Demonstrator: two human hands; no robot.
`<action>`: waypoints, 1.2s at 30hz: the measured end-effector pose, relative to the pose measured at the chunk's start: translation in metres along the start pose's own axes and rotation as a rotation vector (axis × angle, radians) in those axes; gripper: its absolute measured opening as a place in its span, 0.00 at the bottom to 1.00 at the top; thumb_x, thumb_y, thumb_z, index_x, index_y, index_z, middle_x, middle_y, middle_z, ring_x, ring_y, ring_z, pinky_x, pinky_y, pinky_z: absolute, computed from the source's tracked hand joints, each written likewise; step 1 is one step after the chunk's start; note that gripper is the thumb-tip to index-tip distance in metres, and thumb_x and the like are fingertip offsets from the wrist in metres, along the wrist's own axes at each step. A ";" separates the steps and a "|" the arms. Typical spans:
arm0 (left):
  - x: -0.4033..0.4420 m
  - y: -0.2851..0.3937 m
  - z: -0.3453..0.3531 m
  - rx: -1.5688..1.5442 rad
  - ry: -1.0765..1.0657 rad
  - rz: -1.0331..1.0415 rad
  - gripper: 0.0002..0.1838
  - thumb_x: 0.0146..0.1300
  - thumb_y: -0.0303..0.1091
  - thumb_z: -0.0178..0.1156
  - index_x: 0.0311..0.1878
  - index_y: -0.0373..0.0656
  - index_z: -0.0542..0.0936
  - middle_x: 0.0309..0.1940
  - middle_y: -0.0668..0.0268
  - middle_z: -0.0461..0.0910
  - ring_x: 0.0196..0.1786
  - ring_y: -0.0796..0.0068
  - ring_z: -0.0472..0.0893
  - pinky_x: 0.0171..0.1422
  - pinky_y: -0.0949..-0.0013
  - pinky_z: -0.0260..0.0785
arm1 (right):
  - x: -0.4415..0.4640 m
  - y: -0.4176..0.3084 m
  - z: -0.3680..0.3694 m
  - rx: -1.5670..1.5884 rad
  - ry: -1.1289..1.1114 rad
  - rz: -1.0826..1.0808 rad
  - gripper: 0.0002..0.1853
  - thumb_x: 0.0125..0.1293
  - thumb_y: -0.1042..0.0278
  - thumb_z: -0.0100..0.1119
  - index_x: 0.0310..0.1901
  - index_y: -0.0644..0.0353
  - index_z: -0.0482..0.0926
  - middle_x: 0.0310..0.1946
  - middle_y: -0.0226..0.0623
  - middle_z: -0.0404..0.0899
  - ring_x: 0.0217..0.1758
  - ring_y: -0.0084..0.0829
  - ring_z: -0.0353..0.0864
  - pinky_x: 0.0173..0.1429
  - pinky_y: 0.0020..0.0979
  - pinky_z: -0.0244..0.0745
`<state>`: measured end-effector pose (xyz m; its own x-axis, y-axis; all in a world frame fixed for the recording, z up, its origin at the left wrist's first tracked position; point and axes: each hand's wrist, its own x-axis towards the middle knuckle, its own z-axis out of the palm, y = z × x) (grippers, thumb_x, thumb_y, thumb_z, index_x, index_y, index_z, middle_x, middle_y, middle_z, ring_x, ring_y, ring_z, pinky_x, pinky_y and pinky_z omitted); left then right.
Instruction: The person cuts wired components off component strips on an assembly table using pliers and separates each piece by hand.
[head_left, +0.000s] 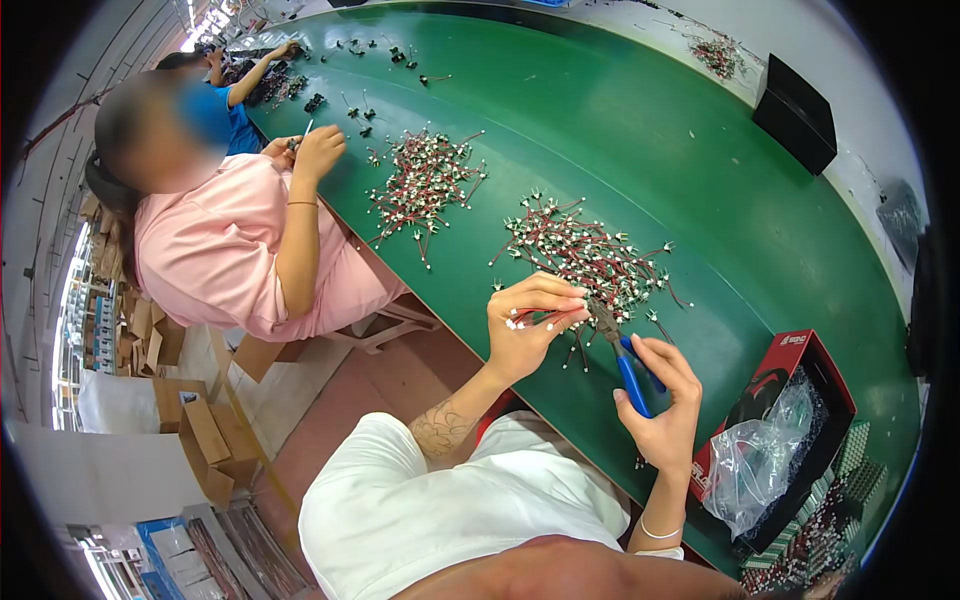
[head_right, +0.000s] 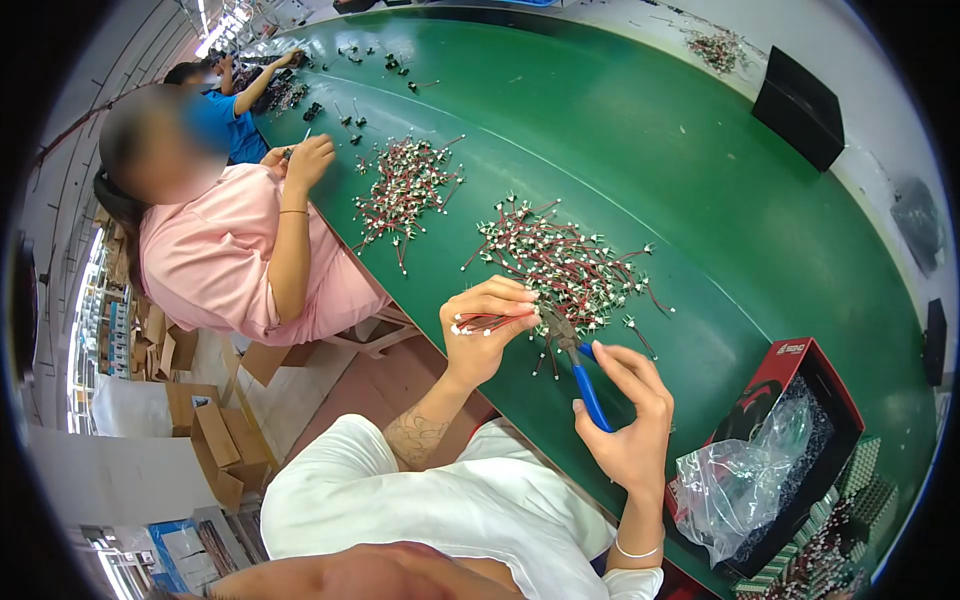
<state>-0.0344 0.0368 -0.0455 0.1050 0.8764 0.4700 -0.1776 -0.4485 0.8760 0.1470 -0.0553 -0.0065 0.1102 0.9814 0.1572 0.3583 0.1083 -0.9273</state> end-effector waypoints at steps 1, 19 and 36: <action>0.000 0.000 0.001 -0.006 0.029 -0.007 0.13 0.43 0.14 0.71 0.33 0.40 0.86 0.37 0.61 0.86 0.43 0.65 0.81 0.49 0.67 0.75 | 0.000 0.001 0.001 -0.017 0.031 -0.058 0.29 0.40 0.81 0.63 0.52 0.63 0.83 0.46 0.39 0.82 0.40 0.31 0.79 0.48 0.27 0.75; -0.012 -0.013 0.004 -0.604 0.147 -0.354 0.09 0.54 0.17 0.67 0.38 0.38 0.85 0.44 0.59 0.84 0.47 0.69 0.80 0.53 0.68 0.74 | -0.008 0.007 -0.009 0.304 -0.110 0.278 0.29 0.42 0.81 0.63 0.53 0.62 0.83 0.45 0.39 0.81 0.39 0.29 0.78 0.43 0.26 0.75; -0.004 -0.010 -0.001 -0.017 -0.032 0.035 0.13 0.47 0.12 0.69 0.36 0.38 0.85 0.40 0.60 0.85 0.45 0.65 0.82 0.55 0.66 0.75 | -0.002 0.002 0.000 0.015 -0.025 0.007 0.30 0.41 0.81 0.64 0.53 0.62 0.83 0.48 0.40 0.81 0.45 0.34 0.79 0.53 0.32 0.75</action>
<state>-0.0337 0.0376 -0.0566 0.1299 0.8541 0.5037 -0.1981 -0.4754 0.8572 0.1476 -0.0572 -0.0082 0.0896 0.9857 0.1428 0.3438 0.1040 -0.9333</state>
